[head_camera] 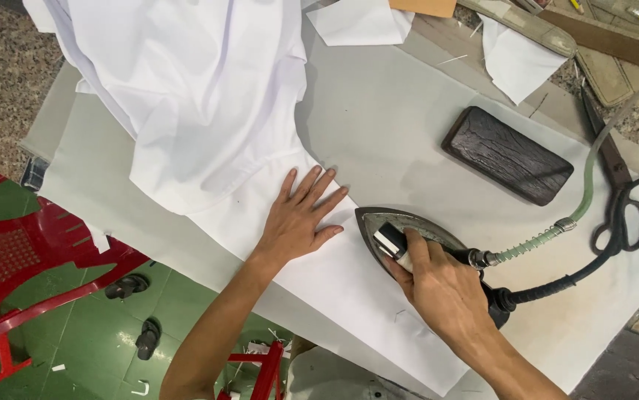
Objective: A person is ironing a piece of white fabric on a work table and then using scissors to cut it.
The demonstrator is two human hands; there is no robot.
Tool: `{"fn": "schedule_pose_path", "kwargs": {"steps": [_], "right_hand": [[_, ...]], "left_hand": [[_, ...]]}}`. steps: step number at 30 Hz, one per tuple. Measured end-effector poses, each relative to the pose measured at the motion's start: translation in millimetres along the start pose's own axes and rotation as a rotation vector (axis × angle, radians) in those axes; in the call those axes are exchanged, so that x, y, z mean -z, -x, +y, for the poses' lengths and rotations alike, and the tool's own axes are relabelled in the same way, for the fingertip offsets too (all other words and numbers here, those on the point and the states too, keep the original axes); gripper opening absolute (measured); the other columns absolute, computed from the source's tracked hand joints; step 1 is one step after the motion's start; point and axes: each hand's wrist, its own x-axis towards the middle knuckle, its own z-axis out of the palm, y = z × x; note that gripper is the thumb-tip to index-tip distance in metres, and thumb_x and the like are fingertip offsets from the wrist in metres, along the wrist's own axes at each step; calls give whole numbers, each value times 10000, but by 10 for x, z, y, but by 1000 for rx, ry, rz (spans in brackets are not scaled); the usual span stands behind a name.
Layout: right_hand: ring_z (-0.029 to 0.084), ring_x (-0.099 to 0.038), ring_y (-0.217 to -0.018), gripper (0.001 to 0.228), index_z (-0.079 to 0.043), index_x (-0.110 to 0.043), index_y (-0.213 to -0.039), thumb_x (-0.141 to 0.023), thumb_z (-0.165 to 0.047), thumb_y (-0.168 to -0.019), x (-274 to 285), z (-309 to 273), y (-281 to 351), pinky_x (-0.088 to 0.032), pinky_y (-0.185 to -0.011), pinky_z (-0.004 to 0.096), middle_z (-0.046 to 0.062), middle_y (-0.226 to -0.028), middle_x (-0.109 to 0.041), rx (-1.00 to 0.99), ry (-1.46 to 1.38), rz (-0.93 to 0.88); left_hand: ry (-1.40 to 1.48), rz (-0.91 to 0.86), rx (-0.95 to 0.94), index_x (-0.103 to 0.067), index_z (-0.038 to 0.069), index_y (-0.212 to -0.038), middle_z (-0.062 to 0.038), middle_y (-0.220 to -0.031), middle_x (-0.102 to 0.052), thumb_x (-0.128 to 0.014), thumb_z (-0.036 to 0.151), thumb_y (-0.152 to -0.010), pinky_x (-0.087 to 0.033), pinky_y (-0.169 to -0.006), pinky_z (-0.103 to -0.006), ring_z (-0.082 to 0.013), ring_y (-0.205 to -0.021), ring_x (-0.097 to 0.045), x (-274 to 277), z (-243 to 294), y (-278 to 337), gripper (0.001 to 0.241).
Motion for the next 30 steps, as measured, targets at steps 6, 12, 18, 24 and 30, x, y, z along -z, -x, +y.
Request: {"fn": "schedule_pose_path", "kwargs": {"steps": [6,12,18,24,30], "right_hand": [[205,-636,-789,460,-68,-681,-1235,-691,-453,-982,219,-33,56,-519,-595,300,41,-1059,-711,139,10,291],[400,-591,-1324,558,-23,-503,-1438,-606,-359,-1005,209,121,716,-481,-1102,511,252,-1474,-562,225,101,189],[419,-439,-1465,534,-11,-357,-1551,-427,-25,-1022,220,236,869,-456,-1145,504,247,-1631,-364,274,98,37],[283,-658,-1058,593,-48,-501,-1460,-641,-303,-943,341,189,424,-553,-939,397,143,-1356,-641,217,1,27],[471,-692,-651,646,-138,-452,-1418,-520,-575,-948,0,-9,-177,-548,-478,594,138,-957,-706,-137,-212,-376]], "left_hand": [[-92,29,15,-563,199,-1505,-110,-1617,-424,-544,594,-1030,-235,-1243,-566,-288,-1522,-333,92,-233,-62,618],[-111,-4,18,-516,203,-1530,-100,-1629,-404,-546,584,-1025,-261,-1238,-566,-281,-1503,-388,167,-288,8,633],[-55,-4,31,-524,192,-1523,-107,-1625,-411,-537,569,-1029,-234,-1246,-578,-284,-1510,-377,131,-301,29,622],[-39,22,26,-547,189,-1502,-109,-1610,-429,-547,579,-1020,-254,-1232,-575,-287,-1490,-407,151,-311,-38,620],[-4,7,52,-542,224,-1506,-75,-1626,-414,-559,573,-1007,-229,-1241,-558,-263,-1493,-412,97,-352,-30,609]]}}
